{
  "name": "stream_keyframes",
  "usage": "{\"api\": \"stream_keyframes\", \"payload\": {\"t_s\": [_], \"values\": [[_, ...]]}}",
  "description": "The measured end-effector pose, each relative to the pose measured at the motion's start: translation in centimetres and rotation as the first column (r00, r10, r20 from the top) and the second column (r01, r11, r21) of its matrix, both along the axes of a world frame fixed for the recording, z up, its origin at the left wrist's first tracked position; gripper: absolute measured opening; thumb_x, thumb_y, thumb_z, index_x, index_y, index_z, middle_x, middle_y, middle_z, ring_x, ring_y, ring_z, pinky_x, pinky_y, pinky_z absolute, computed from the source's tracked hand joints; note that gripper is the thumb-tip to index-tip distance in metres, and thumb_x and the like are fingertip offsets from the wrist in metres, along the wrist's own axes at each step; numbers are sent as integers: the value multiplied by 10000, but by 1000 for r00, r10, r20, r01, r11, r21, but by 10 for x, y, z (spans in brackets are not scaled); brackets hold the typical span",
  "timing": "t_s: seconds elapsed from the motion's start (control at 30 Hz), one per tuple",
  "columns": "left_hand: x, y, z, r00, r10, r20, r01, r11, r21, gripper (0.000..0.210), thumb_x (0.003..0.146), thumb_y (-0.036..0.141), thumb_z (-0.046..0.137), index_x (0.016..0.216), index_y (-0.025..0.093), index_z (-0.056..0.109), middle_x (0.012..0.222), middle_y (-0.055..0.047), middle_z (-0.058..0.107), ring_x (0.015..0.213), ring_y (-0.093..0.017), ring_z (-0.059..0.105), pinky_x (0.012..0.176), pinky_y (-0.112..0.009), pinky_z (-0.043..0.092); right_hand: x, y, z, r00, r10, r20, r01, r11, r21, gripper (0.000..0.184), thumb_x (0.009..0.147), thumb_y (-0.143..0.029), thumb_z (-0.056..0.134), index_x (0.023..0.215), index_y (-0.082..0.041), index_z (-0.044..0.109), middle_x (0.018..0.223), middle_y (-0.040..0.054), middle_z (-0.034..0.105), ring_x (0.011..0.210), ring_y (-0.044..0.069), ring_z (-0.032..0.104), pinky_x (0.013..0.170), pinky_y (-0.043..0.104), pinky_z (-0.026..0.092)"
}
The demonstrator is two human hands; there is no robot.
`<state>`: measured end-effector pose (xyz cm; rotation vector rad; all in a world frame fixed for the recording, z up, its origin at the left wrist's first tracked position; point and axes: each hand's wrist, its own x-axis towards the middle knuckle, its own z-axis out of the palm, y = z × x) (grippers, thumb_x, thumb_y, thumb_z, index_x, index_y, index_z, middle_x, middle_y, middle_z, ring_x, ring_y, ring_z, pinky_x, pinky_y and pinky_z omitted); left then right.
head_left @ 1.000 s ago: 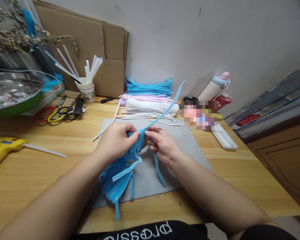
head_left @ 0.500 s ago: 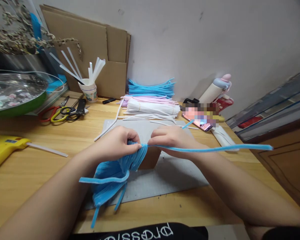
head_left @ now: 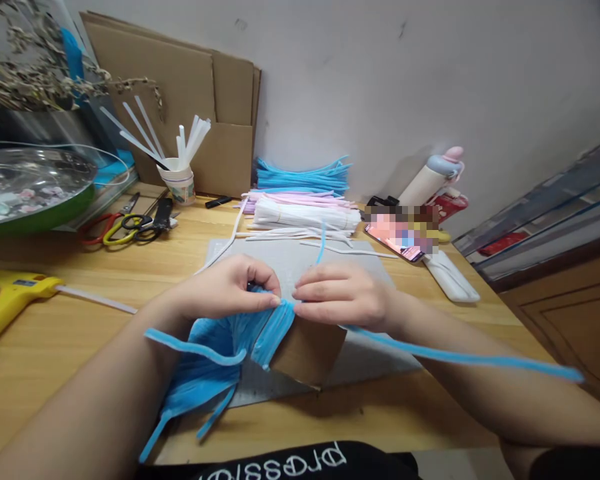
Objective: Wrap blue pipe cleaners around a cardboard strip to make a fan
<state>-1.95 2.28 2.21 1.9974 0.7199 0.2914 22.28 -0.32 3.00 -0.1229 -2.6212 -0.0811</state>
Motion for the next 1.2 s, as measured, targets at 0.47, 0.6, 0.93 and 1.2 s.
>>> {"api": "stream_keyframes", "payload": {"t_s": [0.47,0.6,0.93,1.2], "values": [[-1,1,0,995,-75,60,77,997,-29,203,801,329,611,775,135,664,687,8,619,643,-101,530,590,-178,408,-4,-2,-3,995,84,-56,-48,878,476,160,822,-169,620,701,-250,685,846,-30,701,755,119,606,647,262,522],[0,0,1,999,-22,48,23,1000,-10,210,800,341,609,792,140,665,683,12,615,627,-96,517,570,-180,402,1,-4,-14,997,13,-78,16,933,361,139,844,-169,578,850,-263,681,903,-4,702,837,146,613,754,287,524],[9,-2,2,934,356,-22,-344,916,209,179,768,307,577,728,156,664,627,17,602,583,-107,503,520,-208,365,4,13,-59,662,-749,35,34,-16,-999,323,640,-153,572,946,-193,667,926,54,683,861,207,628,794,371,493],[14,-6,1,913,399,-90,-348,874,339,179,762,302,557,747,180,688,633,18,640,578,-120,539,531,-219,361,4,5,-29,769,-639,-26,298,395,-869,231,713,-169,530,847,-204,714,998,47,688,994,219,604,941,390,424]]}}
